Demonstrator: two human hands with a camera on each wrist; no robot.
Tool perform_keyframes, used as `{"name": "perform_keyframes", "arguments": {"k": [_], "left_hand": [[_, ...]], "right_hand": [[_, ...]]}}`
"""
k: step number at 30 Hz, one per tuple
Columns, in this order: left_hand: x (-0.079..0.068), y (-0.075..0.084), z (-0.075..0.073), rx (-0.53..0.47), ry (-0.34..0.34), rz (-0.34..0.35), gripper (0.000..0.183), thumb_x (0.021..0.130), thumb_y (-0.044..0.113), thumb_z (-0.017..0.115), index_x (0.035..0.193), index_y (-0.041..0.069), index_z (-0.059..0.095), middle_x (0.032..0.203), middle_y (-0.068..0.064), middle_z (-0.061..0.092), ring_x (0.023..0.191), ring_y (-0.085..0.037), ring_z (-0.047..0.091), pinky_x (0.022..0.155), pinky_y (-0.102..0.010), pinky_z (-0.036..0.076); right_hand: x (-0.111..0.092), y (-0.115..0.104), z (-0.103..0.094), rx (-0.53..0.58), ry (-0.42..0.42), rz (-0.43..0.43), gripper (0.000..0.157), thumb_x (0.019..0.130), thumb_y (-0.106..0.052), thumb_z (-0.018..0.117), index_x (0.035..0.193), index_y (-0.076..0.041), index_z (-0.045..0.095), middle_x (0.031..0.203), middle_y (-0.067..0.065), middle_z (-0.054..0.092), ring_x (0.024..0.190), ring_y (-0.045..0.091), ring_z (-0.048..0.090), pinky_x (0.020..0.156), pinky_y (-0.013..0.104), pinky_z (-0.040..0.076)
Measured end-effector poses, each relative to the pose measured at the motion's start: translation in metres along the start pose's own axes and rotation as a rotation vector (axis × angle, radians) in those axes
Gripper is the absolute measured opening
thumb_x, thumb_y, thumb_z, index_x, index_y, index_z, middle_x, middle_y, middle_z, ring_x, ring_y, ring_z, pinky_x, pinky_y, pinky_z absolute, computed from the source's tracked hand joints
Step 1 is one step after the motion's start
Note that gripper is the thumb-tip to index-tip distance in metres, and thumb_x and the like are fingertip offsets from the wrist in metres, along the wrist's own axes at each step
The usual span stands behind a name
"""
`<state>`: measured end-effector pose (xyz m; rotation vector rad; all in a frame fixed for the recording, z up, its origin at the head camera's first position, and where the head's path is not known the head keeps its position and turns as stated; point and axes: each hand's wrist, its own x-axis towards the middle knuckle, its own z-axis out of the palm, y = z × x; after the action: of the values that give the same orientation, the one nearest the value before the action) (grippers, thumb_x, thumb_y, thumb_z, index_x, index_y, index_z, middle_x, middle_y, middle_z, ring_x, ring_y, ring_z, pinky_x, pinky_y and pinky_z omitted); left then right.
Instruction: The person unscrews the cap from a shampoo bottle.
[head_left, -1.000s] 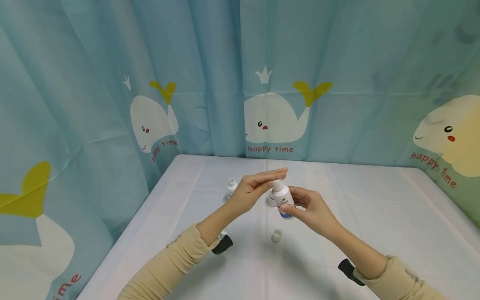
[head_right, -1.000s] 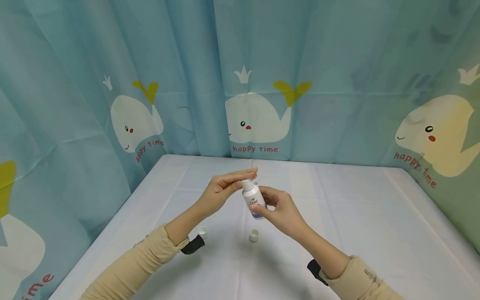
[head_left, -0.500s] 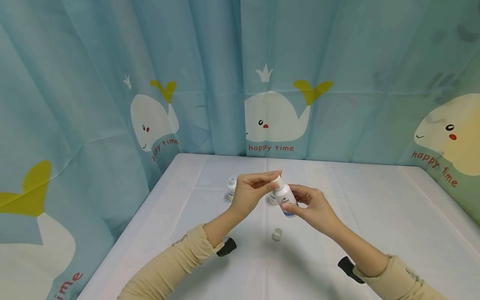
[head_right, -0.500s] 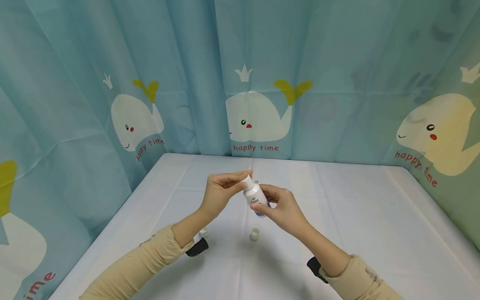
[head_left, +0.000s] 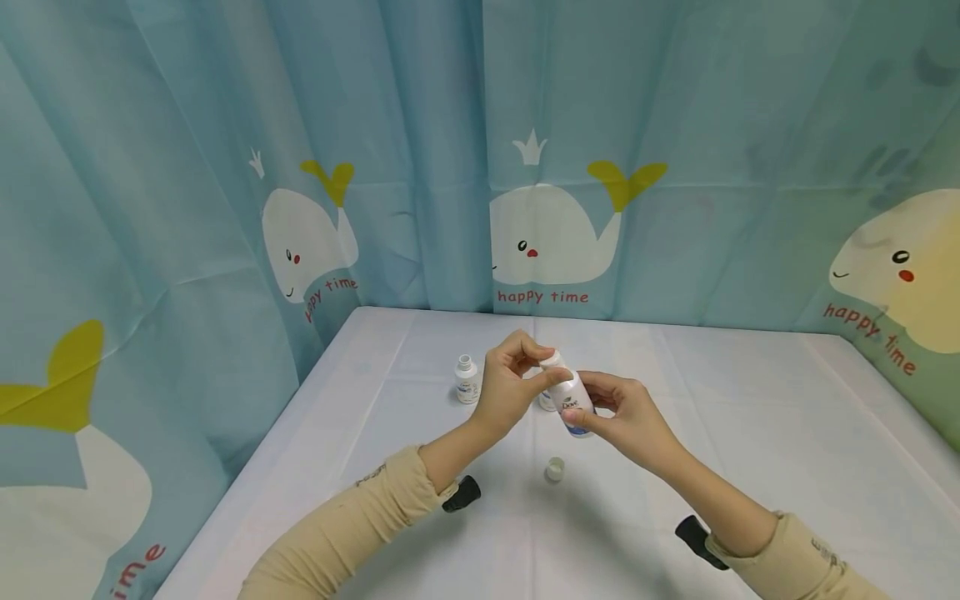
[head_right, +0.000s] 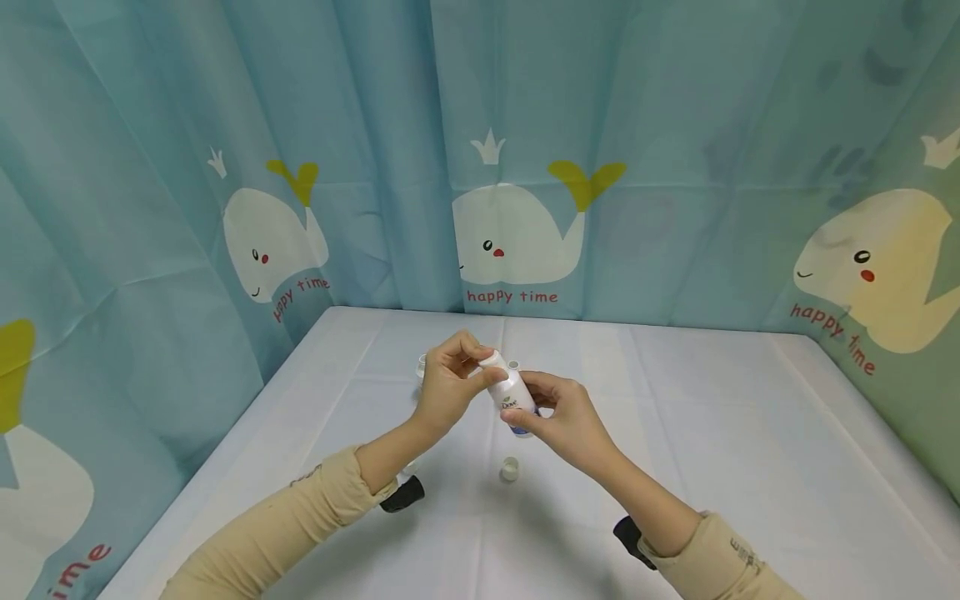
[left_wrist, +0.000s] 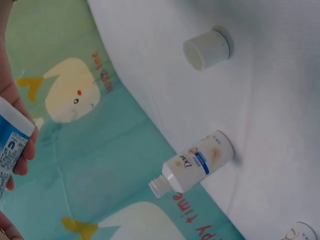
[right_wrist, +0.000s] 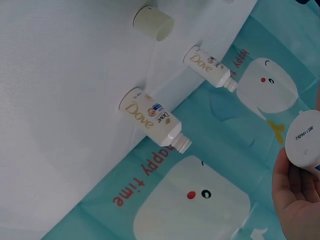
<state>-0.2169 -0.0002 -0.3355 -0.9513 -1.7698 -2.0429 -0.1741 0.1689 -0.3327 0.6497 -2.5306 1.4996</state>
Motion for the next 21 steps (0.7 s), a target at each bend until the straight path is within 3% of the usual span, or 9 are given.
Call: {"name": "perform_keyframes", "arguments": {"k": [5,13,16,19,21], "left_hand": [[0.0008,0.0,0.0027,0.027,0.018,0.007,0.067,0.07,0.053,0.069,0.087,-0.01,0.051,0.089,-0.027,0.051,0.08,0.001,0.054,0.078,-0.014,0.049],[0.0057,0.0025,0.0025,0.028,-0.002,0.005,0.053,0.079,0.037,0.074,0.099,-0.006,0.052,0.103,-0.024,0.051,0.085,-0.004,0.05,0.077,-0.015,0.047],[0.0075,0.0026,0.0016,0.014,-0.041,0.001,0.07,0.075,0.048,0.072,0.109,-0.008,0.05,0.111,-0.026,0.05,0.092,-0.004,0.051,0.08,-0.016,0.048],[0.0089,0.0014,-0.0019,-0.026,-0.115,-0.014,0.086,0.07,0.056,0.068,0.121,-0.01,0.047,0.125,-0.029,0.048,0.109,-0.019,0.057,0.091,-0.019,0.049],[0.0096,0.0006,-0.0058,-0.058,-0.178,-0.038,0.087,0.073,0.055,0.065,0.13,-0.008,0.045,0.135,-0.028,0.045,0.121,-0.03,0.054,0.099,-0.023,0.047]], "right_hand": [[0.0007,-0.0014,0.0001,-0.009,0.01,0.001,0.045,0.083,-0.013,0.072,0.122,0.005,0.059,0.107,0.017,0.069,0.09,0.004,0.065,0.081,0.017,0.053],[0.0016,-0.0055,-0.0002,0.05,-0.001,0.002,0.043,0.086,-0.013,0.068,0.122,0.007,0.058,0.107,0.019,0.068,0.088,0.001,0.064,0.079,0.018,0.054],[0.0022,-0.0057,-0.0017,0.04,-0.001,0.004,0.043,0.086,-0.013,0.068,0.122,0.007,0.057,0.107,0.02,0.068,0.088,0.0,0.064,0.079,0.017,0.054],[0.0019,-0.0047,-0.0037,0.033,0.001,0.004,0.043,0.086,-0.013,0.068,0.122,0.007,0.057,0.108,0.02,0.068,0.088,-0.001,0.063,0.079,0.018,0.054],[0.001,-0.0043,-0.005,0.032,0.001,0.01,0.043,0.086,-0.013,0.068,0.122,0.008,0.057,0.108,0.02,0.067,0.088,-0.001,0.063,0.08,0.018,0.054]]}}
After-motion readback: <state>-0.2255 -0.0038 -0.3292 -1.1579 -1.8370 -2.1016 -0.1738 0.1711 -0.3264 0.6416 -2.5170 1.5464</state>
